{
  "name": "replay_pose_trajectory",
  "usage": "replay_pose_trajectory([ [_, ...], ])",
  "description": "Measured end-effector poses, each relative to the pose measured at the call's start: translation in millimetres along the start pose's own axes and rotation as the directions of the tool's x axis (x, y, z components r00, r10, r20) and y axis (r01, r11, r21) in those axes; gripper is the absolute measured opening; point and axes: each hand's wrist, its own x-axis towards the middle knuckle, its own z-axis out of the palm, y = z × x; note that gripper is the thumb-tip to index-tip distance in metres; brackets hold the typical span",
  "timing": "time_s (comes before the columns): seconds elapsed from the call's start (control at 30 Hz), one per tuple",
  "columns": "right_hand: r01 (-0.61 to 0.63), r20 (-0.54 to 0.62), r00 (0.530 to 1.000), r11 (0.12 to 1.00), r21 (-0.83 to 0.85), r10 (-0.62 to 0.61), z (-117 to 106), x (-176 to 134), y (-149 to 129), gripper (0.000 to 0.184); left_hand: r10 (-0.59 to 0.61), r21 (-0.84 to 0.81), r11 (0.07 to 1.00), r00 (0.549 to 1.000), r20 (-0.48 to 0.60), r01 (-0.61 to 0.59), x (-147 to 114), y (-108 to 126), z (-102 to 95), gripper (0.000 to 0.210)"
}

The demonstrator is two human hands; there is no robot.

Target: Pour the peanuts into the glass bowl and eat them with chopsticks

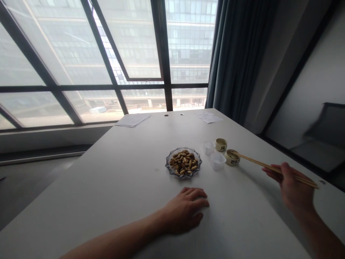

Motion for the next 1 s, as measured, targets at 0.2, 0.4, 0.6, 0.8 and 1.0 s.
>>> replay_pose_trajectory([
  [0.2,-0.04,0.011,0.999,0.999,-0.019,0.04,4.9,-1.4,11.5,0.054,-0.007,-0.003,1.0,1.0,0.005,0.007,0.1,0.4,-0.5,0.039],
  [0.4,-0.064,0.03,0.997,0.996,-0.064,0.066,1.1,-1.7,12.2,0.062,-0.002,-0.007,1.0,1.0,0.001,0.002,0.1,-0.4,0.1,0.039],
  [0.6,-0.053,0.032,0.998,0.995,-0.088,0.056,-1.4,-4.1,12.3,0.055,0.007,-0.013,1.0,1.0,-0.004,-0.007,-0.4,-1.0,0.5,0.039],
  [0.8,-0.048,-0.006,0.999,0.995,-0.084,0.047,-1.9,-3.7,10.8,0.055,0.012,-0.013,1.0,1.0,-0.005,-0.012,-0.4,-1.3,1.0,0.039],
  [1.0,-0.008,0.003,1.0,0.996,-0.094,0.008,-3.5,-5.3,8.0,0.056,0.019,-0.002,1.0,1.0,-0.01,-0.019,0.0,-1.1,0.2,0.037],
])
